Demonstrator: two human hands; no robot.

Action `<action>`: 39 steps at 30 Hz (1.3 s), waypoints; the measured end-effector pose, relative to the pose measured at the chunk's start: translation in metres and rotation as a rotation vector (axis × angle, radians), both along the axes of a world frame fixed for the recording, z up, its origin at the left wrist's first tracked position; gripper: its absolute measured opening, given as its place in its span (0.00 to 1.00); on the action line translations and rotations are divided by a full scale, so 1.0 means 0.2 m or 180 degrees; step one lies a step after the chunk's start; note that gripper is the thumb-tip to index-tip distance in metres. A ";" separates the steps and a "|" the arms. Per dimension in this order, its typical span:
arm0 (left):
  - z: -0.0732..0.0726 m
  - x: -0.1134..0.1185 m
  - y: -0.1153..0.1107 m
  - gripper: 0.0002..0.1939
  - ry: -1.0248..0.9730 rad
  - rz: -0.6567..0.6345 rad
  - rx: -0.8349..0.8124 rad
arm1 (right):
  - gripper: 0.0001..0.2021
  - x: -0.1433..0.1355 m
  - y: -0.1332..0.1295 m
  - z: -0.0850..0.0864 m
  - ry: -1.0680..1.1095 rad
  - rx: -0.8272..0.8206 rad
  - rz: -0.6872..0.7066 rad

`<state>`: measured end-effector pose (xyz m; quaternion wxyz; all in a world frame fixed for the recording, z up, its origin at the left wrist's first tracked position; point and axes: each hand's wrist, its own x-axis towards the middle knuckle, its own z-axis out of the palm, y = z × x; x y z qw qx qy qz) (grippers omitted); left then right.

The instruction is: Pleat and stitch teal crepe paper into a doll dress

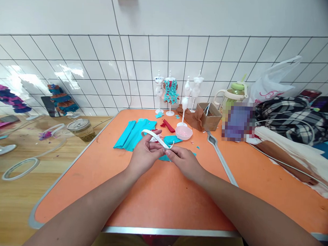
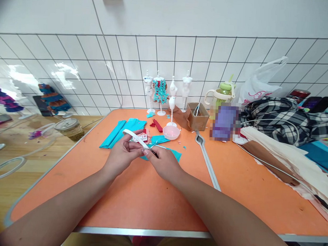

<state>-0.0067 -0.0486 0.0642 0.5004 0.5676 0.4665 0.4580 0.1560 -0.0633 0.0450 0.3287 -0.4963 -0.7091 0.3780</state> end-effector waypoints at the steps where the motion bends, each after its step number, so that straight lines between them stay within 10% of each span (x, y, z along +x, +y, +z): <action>1: 0.00 0.00 0.00 0.39 0.0000 0.0009 0.0001 | 0.20 0.00 0.00 0.00 0.0065 -0.0028 0.0024; 34: -0.02 -0.04 0.04 0.48 -0.0601 -0.0444 -0.0109 | 0.24 0.24 0.11 0.07 -0.0346 -0.0980 0.0561; 39: -0.04 -0.04 0.04 0.39 -0.0772 -0.0471 -0.0163 | 0.25 0.27 0.11 0.08 0.0774 -0.1347 0.1188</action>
